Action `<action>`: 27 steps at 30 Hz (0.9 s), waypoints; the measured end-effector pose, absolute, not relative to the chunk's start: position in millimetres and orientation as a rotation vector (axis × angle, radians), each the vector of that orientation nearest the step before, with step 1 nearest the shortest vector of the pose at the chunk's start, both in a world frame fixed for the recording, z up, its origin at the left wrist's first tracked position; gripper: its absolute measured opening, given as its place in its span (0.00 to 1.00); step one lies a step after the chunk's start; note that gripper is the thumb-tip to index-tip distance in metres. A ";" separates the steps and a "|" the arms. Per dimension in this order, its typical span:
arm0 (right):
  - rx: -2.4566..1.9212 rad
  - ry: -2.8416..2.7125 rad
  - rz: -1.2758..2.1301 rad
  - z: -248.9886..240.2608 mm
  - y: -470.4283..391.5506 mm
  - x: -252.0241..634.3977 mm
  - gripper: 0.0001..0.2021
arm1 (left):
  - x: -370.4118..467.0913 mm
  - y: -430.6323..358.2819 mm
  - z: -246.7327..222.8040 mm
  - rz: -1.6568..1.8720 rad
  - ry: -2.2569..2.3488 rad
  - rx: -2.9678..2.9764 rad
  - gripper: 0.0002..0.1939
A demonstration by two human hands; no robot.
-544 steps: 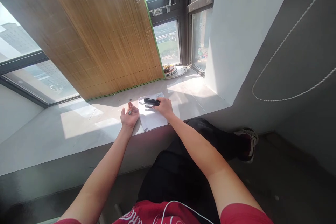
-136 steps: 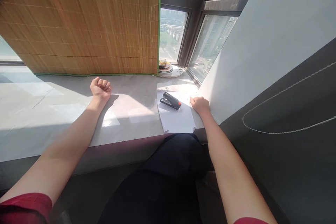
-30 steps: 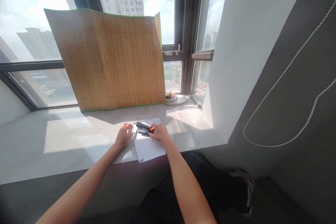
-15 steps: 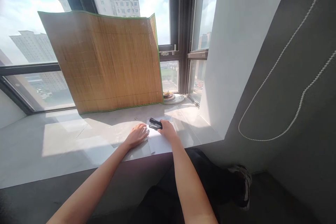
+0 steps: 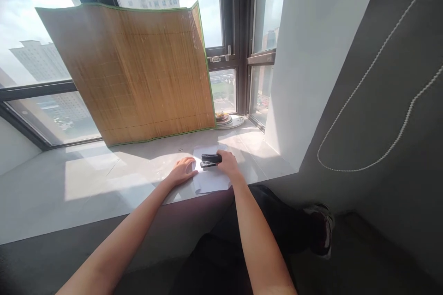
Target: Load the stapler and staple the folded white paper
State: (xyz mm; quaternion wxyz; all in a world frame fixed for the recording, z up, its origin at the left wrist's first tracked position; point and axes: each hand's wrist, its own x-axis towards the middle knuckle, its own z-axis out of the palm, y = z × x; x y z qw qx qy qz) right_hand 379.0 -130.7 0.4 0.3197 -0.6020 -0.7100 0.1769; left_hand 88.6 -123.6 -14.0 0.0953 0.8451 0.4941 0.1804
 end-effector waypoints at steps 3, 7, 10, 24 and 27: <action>-1.563 -1.893 0.532 -6.3 -129.8 377.9 0.17 | 88.2 -125.4 -11.9 0.530 1.450 2.494 0.26; -1.498 -1.837 0.590 -10.9 -125.4 374.9 0.21 | 86.6 -126.1 -11.6 0.517 1.437 2.498 0.25; -1.430 -1.732 0.531 -6.6 -126.4 375.5 0.21 | 86.3 -127.2 -10.7 0.545 1.412 2.508 0.23; -1.717 -1.439 0.432 4.1 -136.8 376.1 0.16 | 86.2 -125.4 -11.5 0.563 1.467 2.512 0.15; -1.738 -1.478 0.414 6.3 -137.2 374.0 0.17 | 85.5 -124.0 -11.9 0.611 1.452 2.454 0.18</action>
